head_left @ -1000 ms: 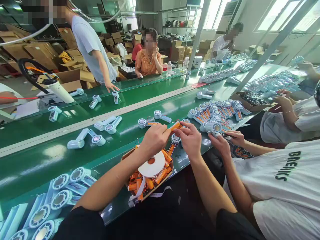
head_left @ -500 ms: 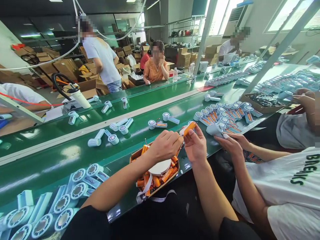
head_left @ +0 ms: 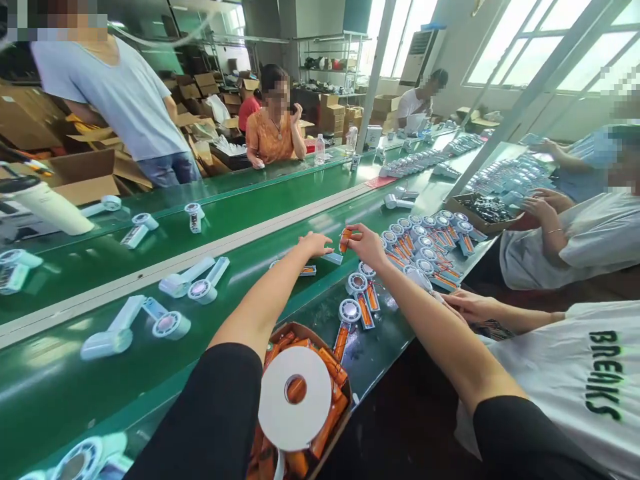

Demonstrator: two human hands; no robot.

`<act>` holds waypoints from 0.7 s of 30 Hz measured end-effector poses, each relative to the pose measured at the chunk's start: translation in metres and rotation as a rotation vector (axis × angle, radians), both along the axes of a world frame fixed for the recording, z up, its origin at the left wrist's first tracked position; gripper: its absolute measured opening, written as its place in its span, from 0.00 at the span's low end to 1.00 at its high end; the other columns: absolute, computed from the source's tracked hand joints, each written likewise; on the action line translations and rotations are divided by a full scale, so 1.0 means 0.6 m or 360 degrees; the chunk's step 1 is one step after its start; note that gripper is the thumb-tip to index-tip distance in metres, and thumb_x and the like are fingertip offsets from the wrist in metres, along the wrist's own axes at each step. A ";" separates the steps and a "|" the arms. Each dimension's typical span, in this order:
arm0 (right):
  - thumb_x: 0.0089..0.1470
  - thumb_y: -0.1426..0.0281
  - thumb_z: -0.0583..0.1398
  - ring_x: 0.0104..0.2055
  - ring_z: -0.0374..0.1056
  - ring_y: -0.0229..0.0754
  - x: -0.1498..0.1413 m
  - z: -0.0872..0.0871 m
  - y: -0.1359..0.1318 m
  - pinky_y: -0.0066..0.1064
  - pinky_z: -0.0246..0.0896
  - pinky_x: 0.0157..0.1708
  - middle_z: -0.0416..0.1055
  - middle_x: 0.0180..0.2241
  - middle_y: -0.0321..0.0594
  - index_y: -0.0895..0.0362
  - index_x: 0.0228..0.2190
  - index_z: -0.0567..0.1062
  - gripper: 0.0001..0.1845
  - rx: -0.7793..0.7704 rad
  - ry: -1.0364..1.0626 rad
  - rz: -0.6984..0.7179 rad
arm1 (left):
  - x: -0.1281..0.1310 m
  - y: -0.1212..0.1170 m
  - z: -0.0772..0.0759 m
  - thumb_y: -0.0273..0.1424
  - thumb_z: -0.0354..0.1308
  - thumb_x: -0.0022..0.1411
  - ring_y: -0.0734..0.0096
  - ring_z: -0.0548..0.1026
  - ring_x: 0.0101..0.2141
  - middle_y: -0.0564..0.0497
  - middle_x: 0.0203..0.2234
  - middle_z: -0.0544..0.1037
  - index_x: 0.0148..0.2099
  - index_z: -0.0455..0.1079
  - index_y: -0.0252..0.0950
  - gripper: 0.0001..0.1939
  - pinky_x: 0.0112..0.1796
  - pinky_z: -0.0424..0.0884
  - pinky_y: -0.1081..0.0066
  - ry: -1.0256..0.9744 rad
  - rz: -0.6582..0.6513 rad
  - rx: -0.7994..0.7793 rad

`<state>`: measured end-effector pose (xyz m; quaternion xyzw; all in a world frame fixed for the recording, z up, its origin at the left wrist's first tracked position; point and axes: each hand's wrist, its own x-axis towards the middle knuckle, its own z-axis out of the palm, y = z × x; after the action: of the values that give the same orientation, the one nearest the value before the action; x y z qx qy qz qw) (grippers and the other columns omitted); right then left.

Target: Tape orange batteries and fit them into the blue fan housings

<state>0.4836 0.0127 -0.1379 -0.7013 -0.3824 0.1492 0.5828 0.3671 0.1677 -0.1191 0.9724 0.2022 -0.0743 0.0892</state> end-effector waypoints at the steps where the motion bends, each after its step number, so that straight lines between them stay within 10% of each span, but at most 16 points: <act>1: 0.44 0.55 0.74 0.28 0.75 0.43 0.010 -0.010 0.004 0.33 0.71 0.31 0.82 0.28 0.34 0.53 0.41 0.78 0.25 -0.0080 -0.0053 0.0003 | 0.016 0.011 -0.014 0.42 0.62 0.73 0.57 0.76 0.55 0.43 0.58 0.76 0.60 0.73 0.38 0.20 0.57 0.76 0.50 0.0044 -0.0027 -0.0038; 9: 0.53 0.64 0.69 0.33 0.78 0.43 0.052 -0.068 0.026 0.32 0.70 0.37 0.84 0.32 0.35 0.52 0.47 0.80 0.19 -0.0512 -0.0361 0.0077 | 0.051 0.053 -0.085 0.43 0.61 0.74 0.56 0.77 0.55 0.42 0.56 0.77 0.61 0.72 0.36 0.21 0.57 0.75 0.49 0.0080 -0.0073 -0.0095; 21: 0.62 0.67 0.62 0.43 0.79 0.47 0.053 -0.062 0.033 0.31 0.68 0.41 0.84 0.40 0.37 0.48 0.55 0.76 0.20 -0.0992 -0.0952 0.0202 | 0.066 0.035 -0.076 0.40 0.61 0.74 0.57 0.77 0.54 0.43 0.55 0.77 0.60 0.73 0.36 0.19 0.56 0.76 0.50 0.0074 -0.0115 -0.0027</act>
<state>0.5155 0.0322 -0.1753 -0.8311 -0.5135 0.0832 0.1965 0.4066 0.1889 -0.1647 0.9763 0.1685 -0.1017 0.0899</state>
